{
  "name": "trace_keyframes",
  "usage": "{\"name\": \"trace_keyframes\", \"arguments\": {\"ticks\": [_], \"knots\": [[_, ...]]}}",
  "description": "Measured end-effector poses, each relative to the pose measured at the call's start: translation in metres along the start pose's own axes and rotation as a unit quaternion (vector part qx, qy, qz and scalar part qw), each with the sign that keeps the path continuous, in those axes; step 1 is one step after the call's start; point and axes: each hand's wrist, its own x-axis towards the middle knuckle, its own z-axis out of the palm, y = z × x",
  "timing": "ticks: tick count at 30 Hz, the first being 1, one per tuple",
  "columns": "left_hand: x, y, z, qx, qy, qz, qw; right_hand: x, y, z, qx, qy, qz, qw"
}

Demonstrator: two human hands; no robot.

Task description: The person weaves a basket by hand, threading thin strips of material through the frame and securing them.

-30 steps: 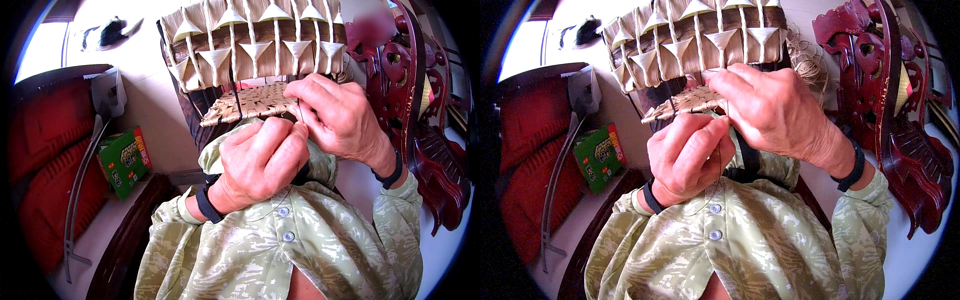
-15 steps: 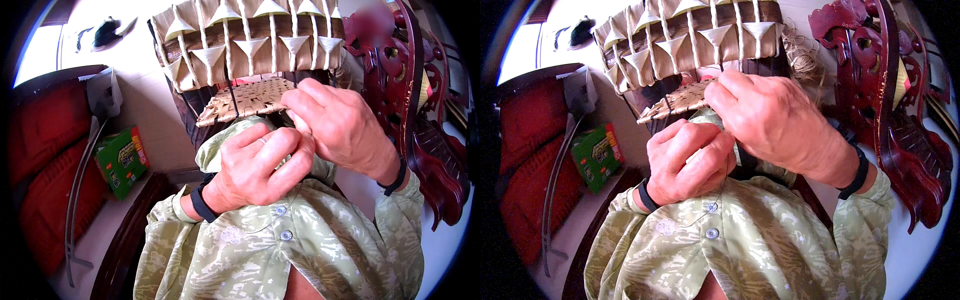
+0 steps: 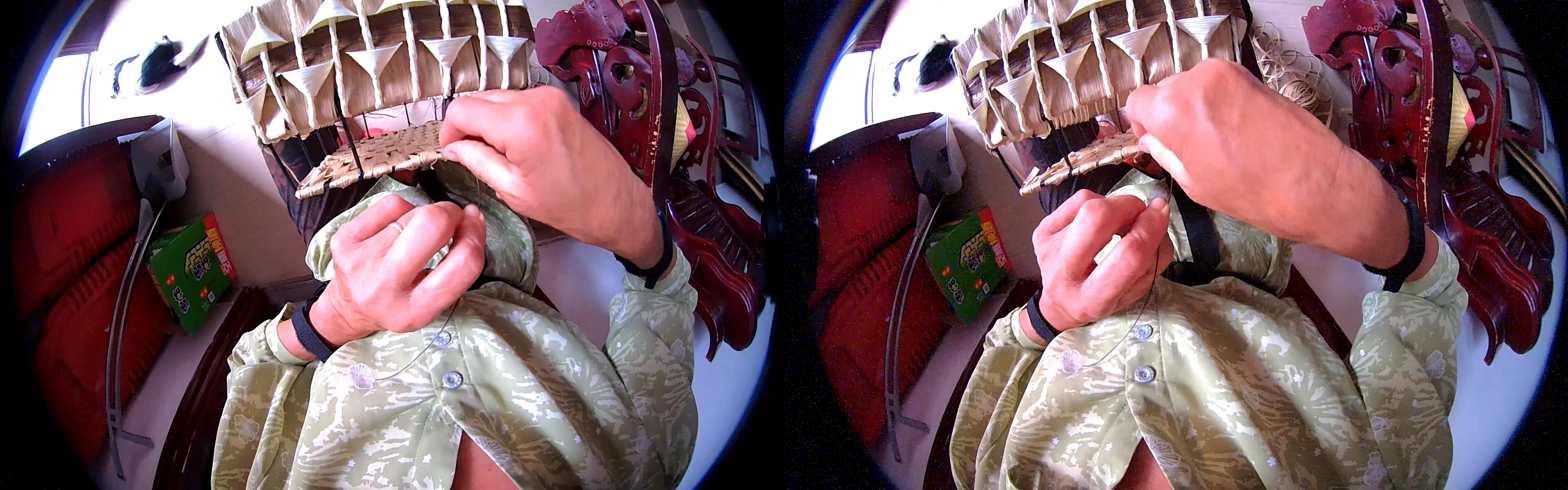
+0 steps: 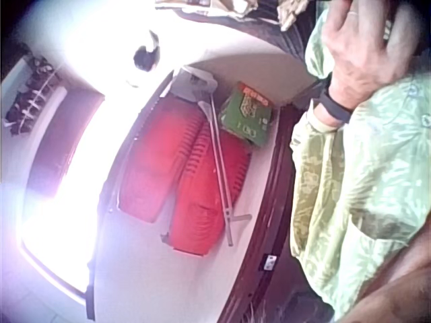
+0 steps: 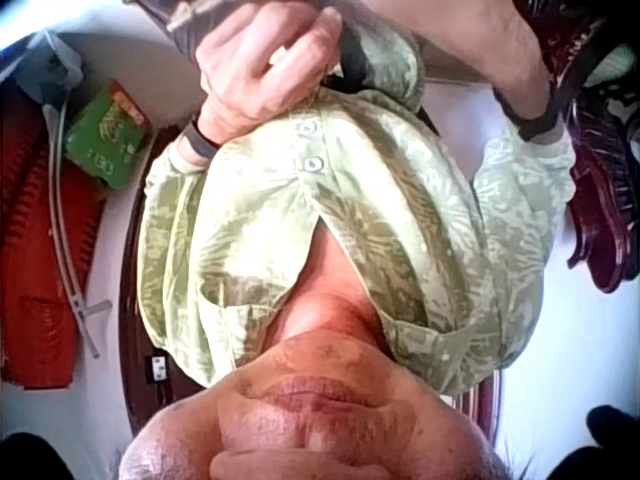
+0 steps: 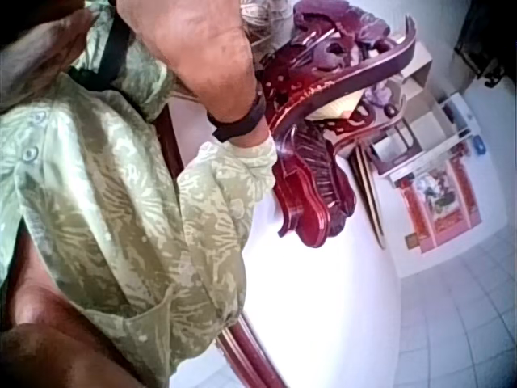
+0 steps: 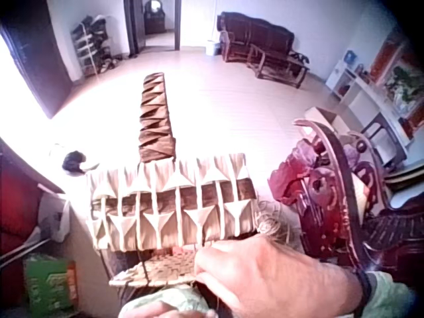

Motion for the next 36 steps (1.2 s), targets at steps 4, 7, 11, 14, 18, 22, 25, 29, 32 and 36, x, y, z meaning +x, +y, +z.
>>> {"name": "trace_keyframes", "arguments": {"ticks": [4,7,11,14,18,22,25,29,32,36], "knots": [[-0.002,-0.001,-0.001,-0.004,0.001,0.002,1.0,0.003,-0.007,0.003,0.039,0.03,0.061,0.997],[-0.002,-0.002,-0.002,-0.009,0.002,-0.001,1.0,-0.001,-0.011,0.001,0.044,0.046,0.108,0.992],[-0.003,-0.004,-0.002,0.016,0.023,-0.008,1.0,-0.006,-0.008,0.003,0.04,0.033,0.149,0.987],[-0.003,-0.006,-0.006,0.027,0.028,-0.038,0.999,-0.014,-0.001,0.006,-0.012,0.027,0.101,0.994],[-0.002,-0.005,-0.01,-0.011,0.062,-0.157,0.986,-0.018,-0.005,0.01,-0.085,0.029,0.063,0.994],[-0.002,-0.01,-0.007,-0.058,0.108,-0.185,0.975,-0.025,-0.018,0.015,-0.188,0.076,-0.032,0.979],[-0.002,-0.009,-0.01,-0.052,0.104,-0.176,0.978,-0.028,-0.012,0.022,-0.204,0.121,-0.082,0.968],[-0.001,-0.007,-0.007,-0.036,0.121,-0.156,0.98,-0.032,-0.003,0.029,-0.244,0.178,-0.111,0.947],[-0.002,-0.004,-0.006,-0.042,0.123,-0.159,0.979,-0.031,0.003,0.034,-0.253,0.208,-0.126,0.937],[-0.007,-0.003,-0.006,-0.055,0.12,-0.171,0.976,-0.028,0.009,0.042,-0.262,0.234,-0.128,0.928]]}}
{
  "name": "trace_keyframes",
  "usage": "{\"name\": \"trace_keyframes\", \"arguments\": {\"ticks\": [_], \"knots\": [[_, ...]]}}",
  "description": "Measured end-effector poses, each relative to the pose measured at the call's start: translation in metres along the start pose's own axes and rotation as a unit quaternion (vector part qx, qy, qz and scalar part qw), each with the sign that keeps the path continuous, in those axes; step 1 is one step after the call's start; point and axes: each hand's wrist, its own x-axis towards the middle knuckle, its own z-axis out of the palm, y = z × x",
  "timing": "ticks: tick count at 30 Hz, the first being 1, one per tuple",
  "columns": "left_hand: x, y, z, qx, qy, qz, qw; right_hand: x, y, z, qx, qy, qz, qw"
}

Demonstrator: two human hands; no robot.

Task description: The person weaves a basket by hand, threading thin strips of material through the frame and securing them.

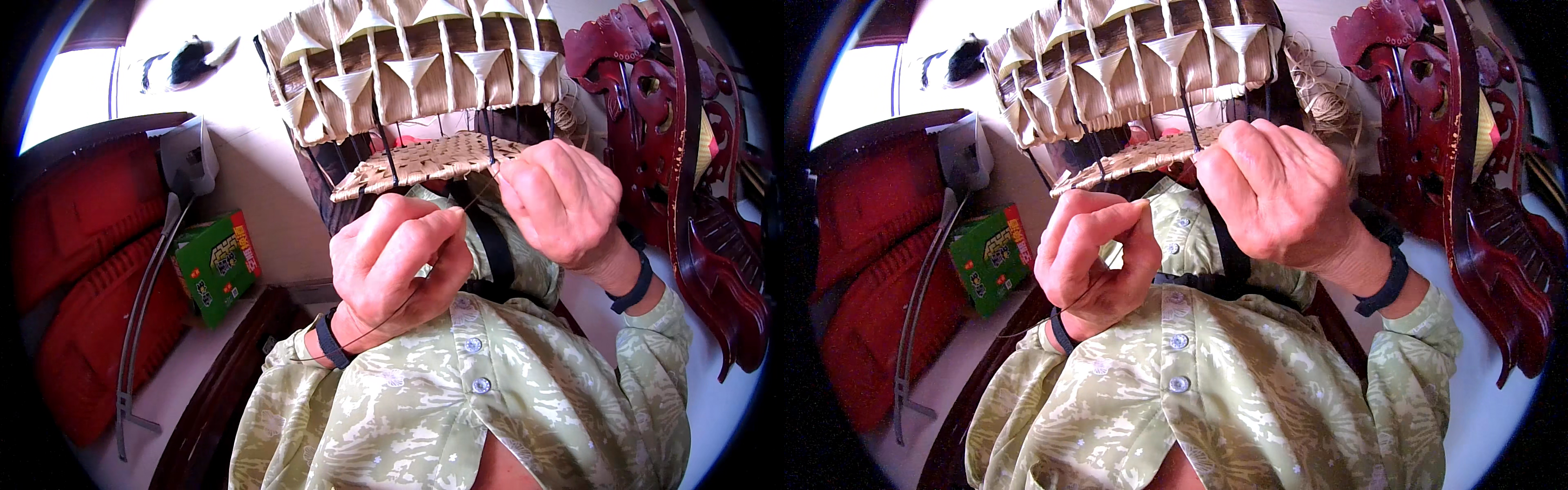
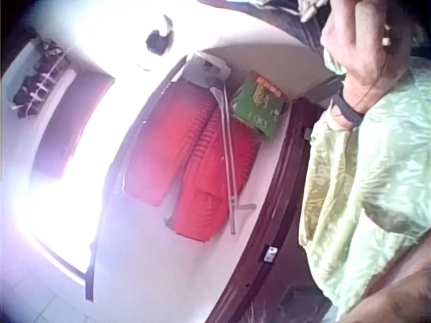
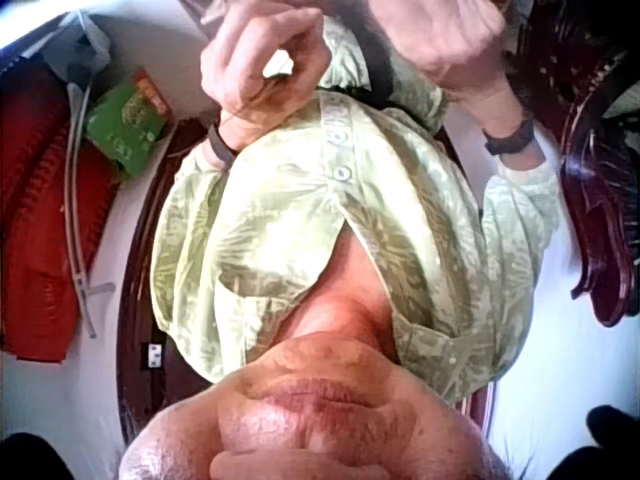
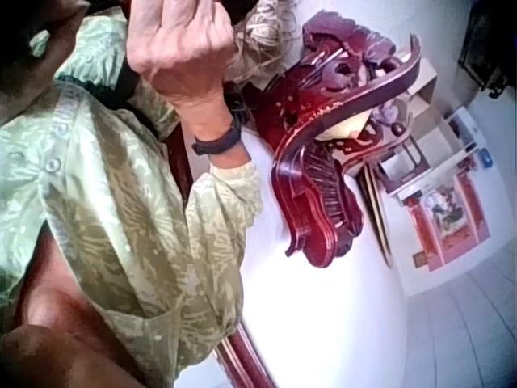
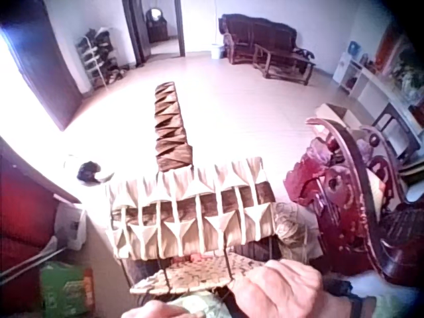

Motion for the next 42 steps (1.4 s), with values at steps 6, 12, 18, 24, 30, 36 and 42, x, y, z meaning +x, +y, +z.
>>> {"name": "trace_keyframes", "arguments": {"ticks": [6,12,18,24,30,36,42], "knots": [[0.001,0.0,-0.002,-0.035,0.026,-0.034,0.998,0.001,-0.026,0.017,-0.016,0.074,0.139,0.987],[0.007,-0.003,0.003,-0.074,0.035,-0.109,0.991,-0.018,-0.033,0.014,0.079,0.106,0.201,0.971],[0.053,0.006,0.038,-0.086,-0.047,-0.131,0.987,-0.079,0.023,-0.001,0.175,0.203,0.421,0.866],[0.075,0.016,0.072,0.033,-0.235,0.022,0.971,-0.246,0.136,0.118,0.253,0.185,0.705,0.636],[0.081,0.023,0.046,0.086,-0.074,-0.002,0.994,-0.299,0.165,0.216,0.321,0.108,0.788,0.515],[0.075,0.008,0.035,0.086,-0.074,-0.092,0.989,-0.352,0.198,0.314,0.195,0.033,0.712,0.673],[0.076,0.018,0.027,0.103,-0.009,-0.173,0.979,-0.333,0.217,0.356,0.176,-0.002,0.628,0.758]]}}
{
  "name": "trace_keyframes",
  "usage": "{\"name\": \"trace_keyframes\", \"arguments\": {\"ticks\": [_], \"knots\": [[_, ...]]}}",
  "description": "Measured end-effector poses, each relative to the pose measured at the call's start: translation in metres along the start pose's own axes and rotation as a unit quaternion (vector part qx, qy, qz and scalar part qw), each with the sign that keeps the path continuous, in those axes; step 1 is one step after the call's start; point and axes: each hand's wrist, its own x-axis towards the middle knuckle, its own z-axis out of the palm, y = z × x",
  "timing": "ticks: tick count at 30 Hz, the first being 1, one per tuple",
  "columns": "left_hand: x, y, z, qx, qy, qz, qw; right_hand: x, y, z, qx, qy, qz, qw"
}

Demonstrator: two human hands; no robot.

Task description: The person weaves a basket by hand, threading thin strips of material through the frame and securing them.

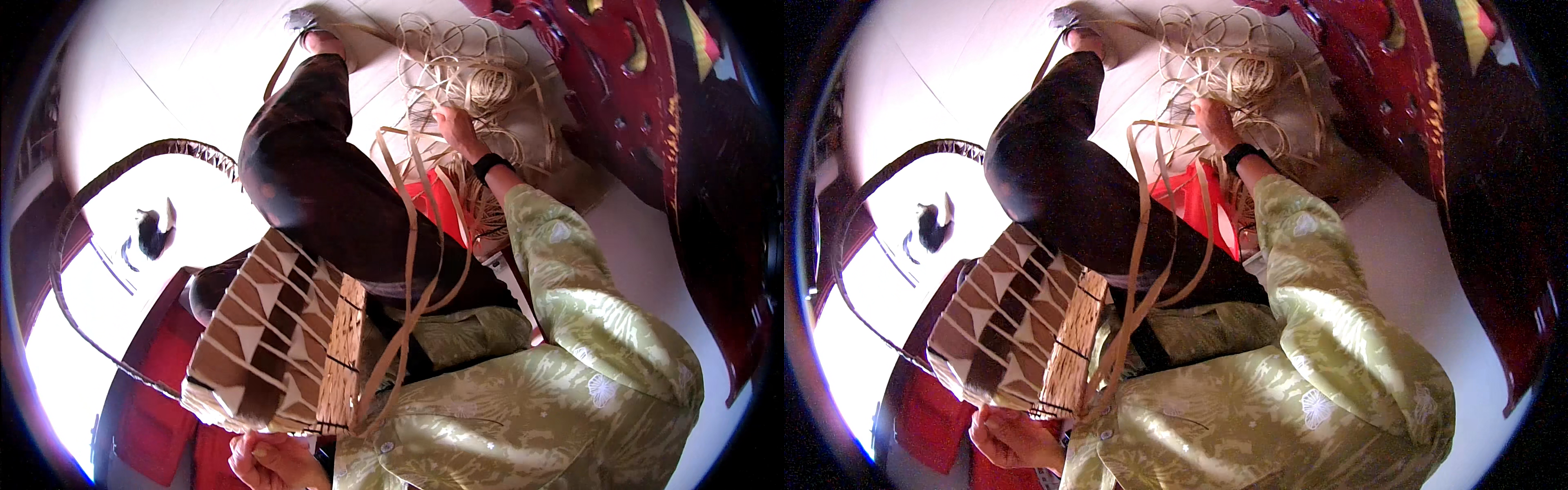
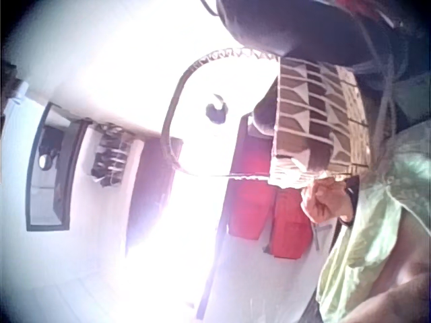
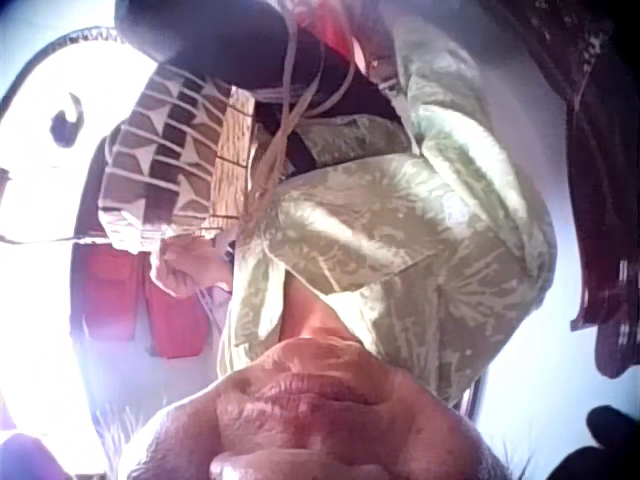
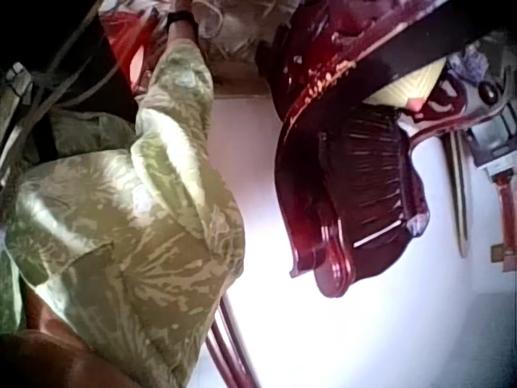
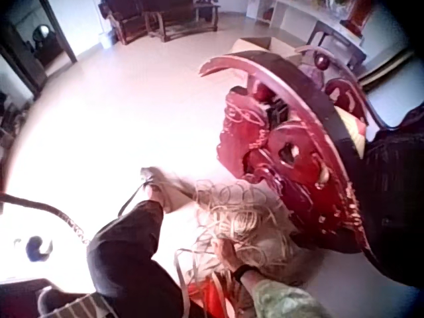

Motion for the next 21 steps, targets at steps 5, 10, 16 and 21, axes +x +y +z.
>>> {"name": "trace_keyframes", "arguments": {"ticks": [5,10,16,21], "knots": [[-0.002,-0.002,-0.006,0.074,0.088,-0.015,0.993,0.017,0.01,0.035,-0.116,-0.122,0.035,0.985],[0.003,0.007,0.001,0.105,0.056,-0.034,0.992,0.013,-0.004,0.03,-0.264,-0.142,0.007,0.954],[0.002,0.004,0.007,0.19,0.043,0.018,0.981,0.011,-0.013,-0.008,-0.206,-0.087,-0.001,0.975],[-0.002,-0.006,0.011,0.02,0.03,0.015,0.999,-0.011,-0.037,-0.062,-0.1,0.019,0.014,0.995]]}}
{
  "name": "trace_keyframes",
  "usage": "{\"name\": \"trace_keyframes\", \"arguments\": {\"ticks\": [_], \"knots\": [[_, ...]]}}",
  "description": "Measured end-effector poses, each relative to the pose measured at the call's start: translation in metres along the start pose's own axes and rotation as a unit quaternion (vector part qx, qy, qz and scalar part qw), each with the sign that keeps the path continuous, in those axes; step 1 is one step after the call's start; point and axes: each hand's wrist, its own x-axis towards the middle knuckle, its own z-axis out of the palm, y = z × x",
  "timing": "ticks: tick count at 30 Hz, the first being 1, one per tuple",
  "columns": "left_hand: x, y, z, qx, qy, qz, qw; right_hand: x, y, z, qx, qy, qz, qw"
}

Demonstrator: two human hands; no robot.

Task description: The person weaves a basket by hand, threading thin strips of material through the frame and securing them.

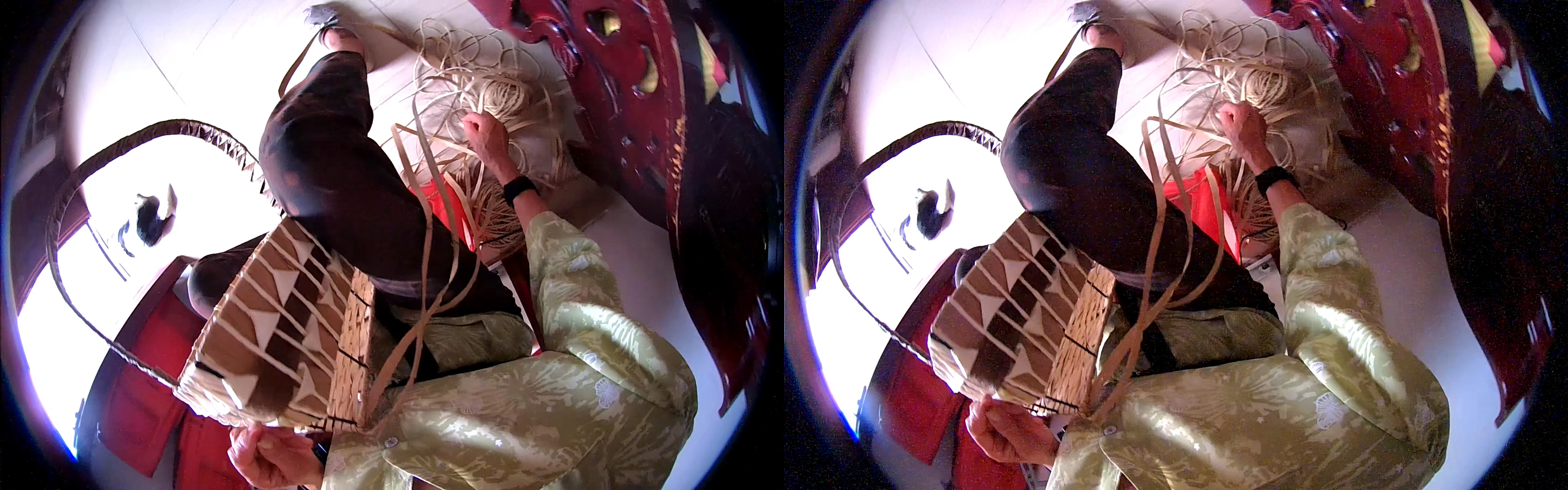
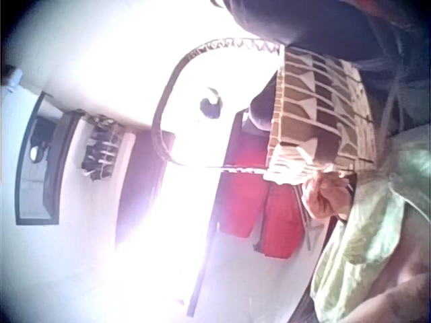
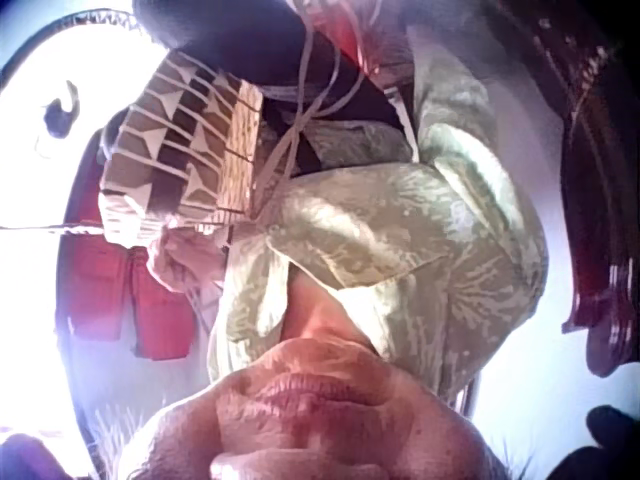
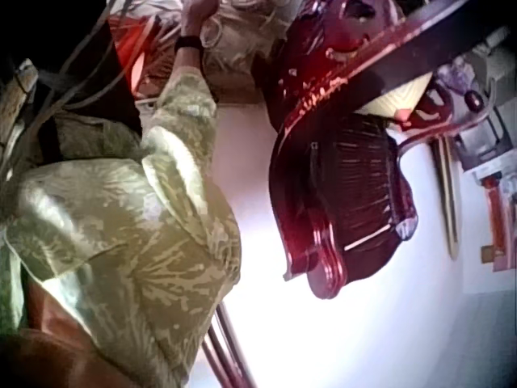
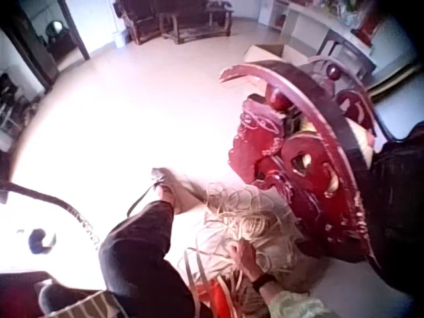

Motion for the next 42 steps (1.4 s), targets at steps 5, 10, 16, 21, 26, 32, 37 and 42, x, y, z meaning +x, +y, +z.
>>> {"name": "trace_keyframes", "arguments": {"ticks": [5,10,16,21,26,32,37,42], "knots": [[0.002,-0.002,-0.002,-0.012,-0.096,0.007,0.995,-0.018,-0.021,-0.06,0.17,0.119,-0.015,0.978],[0.001,-0.002,0.008,-0.121,-0.117,0.034,0.985,-0.04,-0.054,-0.097,0.342,0.108,0.039,0.933],[-0.014,0.001,0.006,-0.174,-0.15,0.046,0.972,-0.056,-0.129,-0.178,0.45,0.146,0.05,0.88],[0.002,0.026,0.026,-0.178,-0.322,0.117,0.923,-0.074,-0.177,-0.23,0.452,0.178,-0.048,0.873],[0.006,0.035,0.044,-0.245,-0.399,0.095,0.878,-0.121,-0.251,-0.284,0.447,0.042,-0.091,0.889],[0.003,0.038,0.026,-0.4,-0.368,-0.183,0.819,-0.183,-0.309,-0.295,0.372,-0.183,-0.184,0.891],[-0.002,0.021,0.015,-0.424,-0.354,-0.171,0.816,-0.201,-0.322,-0.287,0.319,-0.268,-0.221,0.882],[-0.014,0.015,0.013,-0.463,-0.309,-0.174,0.813,-0.206,-0.331,-0.286,0.41,-0.328,-0.149,0.838]]}}
